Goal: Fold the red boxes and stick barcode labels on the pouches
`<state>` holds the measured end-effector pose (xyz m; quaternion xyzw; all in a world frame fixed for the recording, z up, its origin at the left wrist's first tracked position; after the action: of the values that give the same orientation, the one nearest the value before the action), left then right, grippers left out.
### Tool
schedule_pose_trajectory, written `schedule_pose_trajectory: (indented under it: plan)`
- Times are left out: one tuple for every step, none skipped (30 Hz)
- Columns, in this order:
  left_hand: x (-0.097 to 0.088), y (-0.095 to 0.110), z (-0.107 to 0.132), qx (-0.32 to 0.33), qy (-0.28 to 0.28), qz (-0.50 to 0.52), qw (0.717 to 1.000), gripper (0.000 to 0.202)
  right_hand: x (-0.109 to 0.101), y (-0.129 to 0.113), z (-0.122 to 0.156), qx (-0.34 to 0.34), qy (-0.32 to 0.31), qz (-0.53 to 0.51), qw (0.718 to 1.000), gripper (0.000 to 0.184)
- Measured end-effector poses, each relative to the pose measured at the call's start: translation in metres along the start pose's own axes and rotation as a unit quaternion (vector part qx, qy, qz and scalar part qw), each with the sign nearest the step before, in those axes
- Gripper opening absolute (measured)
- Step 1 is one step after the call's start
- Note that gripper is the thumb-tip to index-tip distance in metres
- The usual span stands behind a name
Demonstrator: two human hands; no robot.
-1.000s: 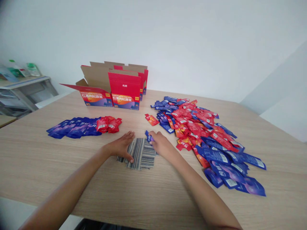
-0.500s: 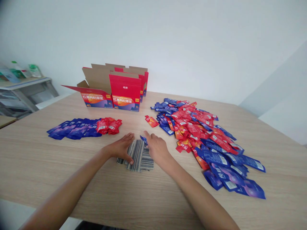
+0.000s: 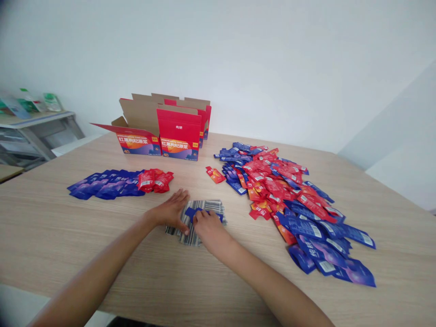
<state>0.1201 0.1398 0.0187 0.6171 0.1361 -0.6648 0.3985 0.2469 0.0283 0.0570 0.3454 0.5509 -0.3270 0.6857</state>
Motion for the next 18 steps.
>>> schedule_pose_trajectory:
  plan:
    - [-0.003, 0.002, 0.001, 0.008, 0.006, 0.009, 1.0, 0.141, 0.0, -0.002, 0.0, 0.001, -0.011, 0.006, 1.0, 0.029]
    - [-0.006, 0.004, 0.002, 0.023, 0.014, 0.019, 0.999, 0.139, 0.001, -0.003, 0.001, 0.002, -0.023, 0.007, 1.0, 0.027]
    - [-0.009, 0.007, 0.003, 0.043, 0.023, 0.031, 0.998, 0.133, 0.0, -0.005, 0.002, 0.003, -0.032, 0.007, 0.999, 0.027]
    - [-0.011, 0.01, 0.004, 0.066, 0.033, 0.045, 0.996, 0.122, 0.0, -0.006, 0.004, 0.004, -0.038, 0.004, 0.999, 0.027]
    - [-0.012, 0.014, 0.004, 0.087, 0.041, 0.06, 0.994, 0.105, -0.001, -0.007, 0.005, 0.005, -0.04, 0.002, 0.999, 0.026]
    - [-0.012, 0.016, 0.004, 0.099, 0.052, 0.076, 0.991, 0.085, -0.003, -0.007, 0.006, 0.005, -0.038, 0.001, 0.999, 0.027]
    - [-0.011, 0.018, 0.002, 0.099, 0.069, 0.092, 0.988, 0.067, -0.004, -0.008, 0.007, 0.005, -0.034, 0.002, 0.999, 0.027]
    - [-0.01, 0.019, 0.001, 0.086, 0.093, 0.101, 0.987, 0.056, -0.005, -0.008, 0.008, 0.004, -0.029, 0.003, 1.0, 0.027]
    - [-0.008, 0.019, -0.001, 0.062, 0.118, 0.101, 0.986, 0.052, -0.005, -0.008, 0.008, 0.002, -0.025, 0.006, 1.0, 0.028]
    - [-0.006, 0.019, -0.004, 0.033, 0.138, 0.092, 0.986, 0.053, -0.005, -0.008, 0.008, 0.002, -0.02, 0.009, 1.0, 0.029]
    - [-0.003, 0.018, -0.005, 0.006, 0.148, 0.077, 0.986, 0.057, -0.004, -0.009, 0.007, 0.003, -0.018, 0.011, 1.0, 0.029]
    - [-0.001, 0.018, -0.006, -0.017, 0.148, 0.059, 0.987, 0.065, -0.002, -0.01, 0.007, 0.005, -0.015, 0.013, 1.0, 0.03]
    - [0.0, 0.017, -0.007, -0.034, 0.139, 0.042, 0.989, 0.072, -0.001, -0.011, 0.006, 0.008, -0.011, 0.014, 1.0, 0.031]
    - [0.001, 0.017, -0.007, -0.044, 0.125, 0.029, 0.991, 0.077, 0.001, -0.012, 0.006, 0.009, -0.007, 0.015, 1.0, 0.031]
    - [0.0, 0.017, -0.007, -0.05, 0.111, 0.018, 0.992, 0.081, 0.001, -0.014, 0.006, 0.009, -0.004, 0.015, 1.0, 0.031]
    - [0.0, 0.017, -0.005, -0.05, 0.098, 0.01, 0.994, 0.086, 0.001, -0.016, 0.008, 0.004, -0.002, 0.013, 1.0, 0.03]
    - [0.0, 0.017, -0.004, -0.048, 0.087, 0.005, 0.995, 0.09, 0.0, -0.018, 0.01, -0.003, -0.002, 0.008, 1.0, 0.029]
    - [0.0, 0.018, -0.002, -0.041, 0.077, 0.001, 0.996, 0.094, -0.002, -0.02, 0.013, -0.012, -0.005, 0.001, 1.0, 0.029]
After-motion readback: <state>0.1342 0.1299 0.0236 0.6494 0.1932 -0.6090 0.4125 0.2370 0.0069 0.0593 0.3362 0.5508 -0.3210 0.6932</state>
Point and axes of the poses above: each hand's wrist, its own z-axis away from the middle knuckle, its own x-axis out of the palm, y = z × x, the point moved 4 cm from there along -z, towards the middle knuckle, and after that the axes turned 7 degrees about -x, right-handed, at the moved point
